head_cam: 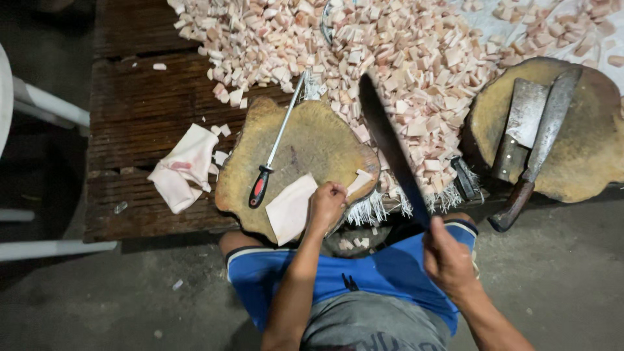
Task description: The person is chopping slabs of white and pinkish food items into small pieces on a wooden cutting board using a machete.
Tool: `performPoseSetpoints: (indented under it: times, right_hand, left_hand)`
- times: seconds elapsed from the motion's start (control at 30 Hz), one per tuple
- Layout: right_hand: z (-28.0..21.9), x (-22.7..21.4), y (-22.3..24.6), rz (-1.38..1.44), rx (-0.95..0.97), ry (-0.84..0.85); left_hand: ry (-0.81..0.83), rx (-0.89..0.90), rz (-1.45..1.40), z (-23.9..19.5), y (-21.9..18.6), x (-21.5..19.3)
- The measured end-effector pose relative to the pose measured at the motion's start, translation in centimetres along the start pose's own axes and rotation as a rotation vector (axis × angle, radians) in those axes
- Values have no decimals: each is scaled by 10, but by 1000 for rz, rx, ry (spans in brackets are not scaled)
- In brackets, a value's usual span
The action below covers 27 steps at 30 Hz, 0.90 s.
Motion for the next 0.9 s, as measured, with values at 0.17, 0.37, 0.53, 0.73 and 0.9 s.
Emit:
performPoseSetpoints:
  times: [0.17, 0.37, 0.53, 0.73, 0.9]
  right_hand:
    - [4, 43, -24, -232, 98, 373]
    - [7, 11, -9, -43, 103, 46]
    - [-11, 25, 4, -33, 62, 56]
    - [-5, 56, -29, -133, 177, 280]
    - [-2, 29, -57, 124, 419, 59]
  left_hand:
    - [12, 107, 89, 3, 1, 1]
    - [-24, 37, -73, -3, -1, 1]
    - [-3, 27, -3, -5, -8, -2]
    - [-11, -36, -105, -7, -13, 2]
    - [-58, 237, 151, -12, -41, 21]
Point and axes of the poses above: each hand's wrist, its own z-axis towards the middle knuckle, its own x-axis out of the palm, y = z × x, the point moved 6 cm from there along z, towards the middle knuckle, and after that the axes turned 5 degrees about x, right-handed, at the moved point
